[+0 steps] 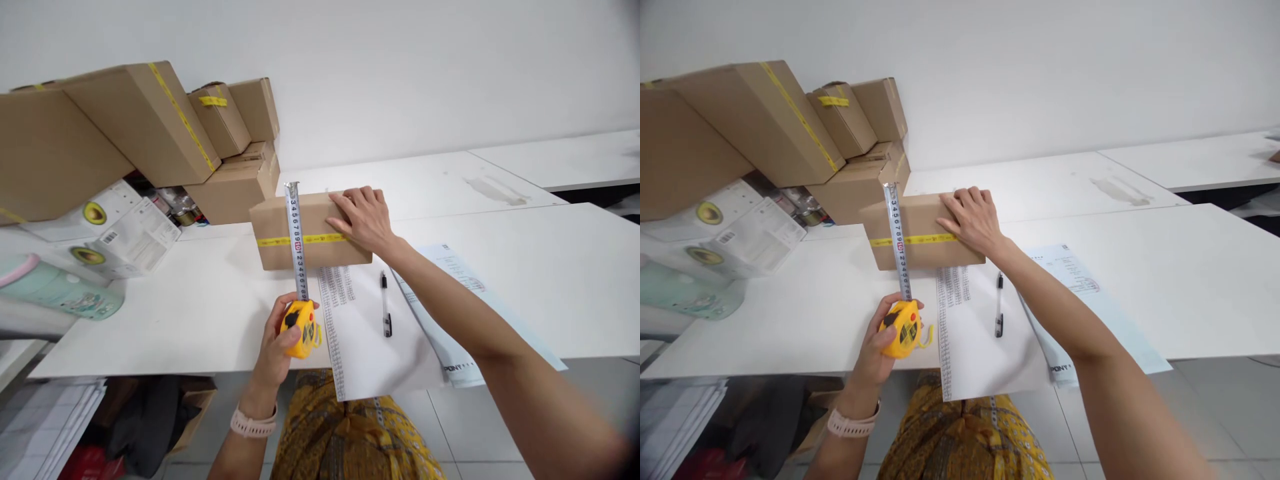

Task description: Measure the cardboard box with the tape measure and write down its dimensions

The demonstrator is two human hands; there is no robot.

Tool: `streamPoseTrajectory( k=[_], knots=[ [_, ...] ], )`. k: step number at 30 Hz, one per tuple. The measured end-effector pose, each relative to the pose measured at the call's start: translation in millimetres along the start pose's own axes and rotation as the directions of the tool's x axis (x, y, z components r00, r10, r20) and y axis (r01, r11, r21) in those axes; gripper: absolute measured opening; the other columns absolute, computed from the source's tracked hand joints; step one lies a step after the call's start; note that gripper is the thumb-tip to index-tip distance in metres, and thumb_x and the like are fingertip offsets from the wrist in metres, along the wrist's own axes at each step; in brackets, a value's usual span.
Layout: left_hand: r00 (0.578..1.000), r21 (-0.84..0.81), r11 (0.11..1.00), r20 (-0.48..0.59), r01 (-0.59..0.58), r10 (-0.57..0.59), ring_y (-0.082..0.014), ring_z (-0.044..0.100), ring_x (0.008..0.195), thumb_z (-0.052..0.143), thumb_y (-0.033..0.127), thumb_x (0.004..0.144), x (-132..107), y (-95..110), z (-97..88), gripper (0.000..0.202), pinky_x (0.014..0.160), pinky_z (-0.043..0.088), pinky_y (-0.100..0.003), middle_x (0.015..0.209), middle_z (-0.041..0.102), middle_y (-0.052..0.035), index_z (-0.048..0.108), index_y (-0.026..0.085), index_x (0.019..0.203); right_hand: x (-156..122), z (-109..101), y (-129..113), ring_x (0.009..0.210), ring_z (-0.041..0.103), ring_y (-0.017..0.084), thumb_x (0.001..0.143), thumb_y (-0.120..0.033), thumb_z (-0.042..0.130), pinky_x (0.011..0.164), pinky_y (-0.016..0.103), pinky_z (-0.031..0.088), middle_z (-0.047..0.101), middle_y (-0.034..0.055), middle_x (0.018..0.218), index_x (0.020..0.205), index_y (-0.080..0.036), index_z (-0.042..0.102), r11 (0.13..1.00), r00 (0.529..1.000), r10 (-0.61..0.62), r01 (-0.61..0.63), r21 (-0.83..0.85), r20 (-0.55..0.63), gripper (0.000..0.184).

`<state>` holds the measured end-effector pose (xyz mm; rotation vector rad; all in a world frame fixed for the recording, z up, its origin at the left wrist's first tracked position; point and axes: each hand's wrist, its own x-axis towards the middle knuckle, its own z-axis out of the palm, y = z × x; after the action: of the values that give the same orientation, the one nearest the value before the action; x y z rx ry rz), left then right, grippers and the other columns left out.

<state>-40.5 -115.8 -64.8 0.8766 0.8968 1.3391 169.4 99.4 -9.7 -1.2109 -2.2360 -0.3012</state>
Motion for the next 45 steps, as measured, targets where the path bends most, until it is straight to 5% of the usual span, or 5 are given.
streamPoseTrajectory(
  k=[7, 21, 29, 34, 45],
  knots=[
    [0.98, 0.072, 0.984, 0.102, 0.163, -0.169, -0.0204, 0.06, 0.087, 0.085, 0.048, 0.069, -59, -19, 2.9, 0.055, 0.075, 0.049, -0.029, 0.111, 0.07, -0.0079, 0.066, 0.027, 0.116, -77, -17, -20, 0.136, 0.045, 0.036, 0.103, -0.056, 0.032, 0.112, 0.058, 0.031, 0.059, 0.0083, 0.143, 0.141, -0.036, 0.058, 0.944, 0.984, 0.178, -0.175, 0.278, 0.015, 0.05],
    [0.843, 0.43, 0.826, 0.223, 0.365, -0.489, -0.0268, 0.061, 0.102, 0.08, 0.038, 0.071, -120, -57, 5.5, 0.065, 0.088, 0.05, -0.038, 0.114, 0.065, -0.0068, 0.058, 0.027, 0.131, -215, -71, -68, 0.06, 0.057, 0.013, 0.091, -0.042, 0.07, 0.056, 0.03, 0.053, 0.062, 0.0, 0.076, 0.106, -0.027, 0.074, 0.211, 0.717, 0.669, -0.434, 0.876, 0.195, 0.022],
    [0.955, 0.466, 0.852, 0.045, 0.24, -0.293, -0.0277, 0.062, 0.112, 0.081, 0.035, 0.075, -134, -59, 21.2, 0.116, 0.087, 0.056, -0.04, 0.134, 0.052, -0.0115, 0.005, 0.036, 0.163, -251, -82, -116, 0.07, 0.065, 0.015, 0.095, -0.025, 0.065, 0.061, 0.028, 0.054, 0.069, 0.0005, 0.083, 0.121, -0.028, 0.07, 0.479, 0.922, 0.378, -0.278, 0.833, 0.091, 0.027],
    [0.999, 0.561, 0.828, -0.023, -0.017, 0.036, -0.0247, 0.065, 0.104, 0.08, 0.03, 0.077, -130, -38, 7.8, 0.11, 0.08, 0.06, -0.036, 0.124, 0.055, -0.0096, 0.01, 0.037, 0.162, -251, -72, -96, 0.063, 0.061, 0.015, 0.099, -0.036, 0.057, 0.061, 0.029, 0.049, 0.066, -0.0002, 0.073, 0.109, -0.023, 0.068, 0.6, 0.815, 0.576, -0.47, 0.648, 0.058, 0.02],
    [0.621, 0.882, -0.089, 0.394, -0.463, 0.678, -0.034, 0.053, 0.131, 0.08, 0.038, 0.081, 39, 79, 5.1, 0.081, 0.113, 0.043, -0.054, 0.142, 0.052, -0.0159, 0.041, 0.022, 0.15, -188, -9, -48, 0.1, 0.067, 0.035, 0.097, -0.052, 0.052, 0.075, 0.04, 0.047, 0.072, 0.02, 0.115, 0.142, -0.015, 0.048, 0.734, 0.658, 0.655, -0.671, -0.107, 0.372, 0.059]
  ],
)
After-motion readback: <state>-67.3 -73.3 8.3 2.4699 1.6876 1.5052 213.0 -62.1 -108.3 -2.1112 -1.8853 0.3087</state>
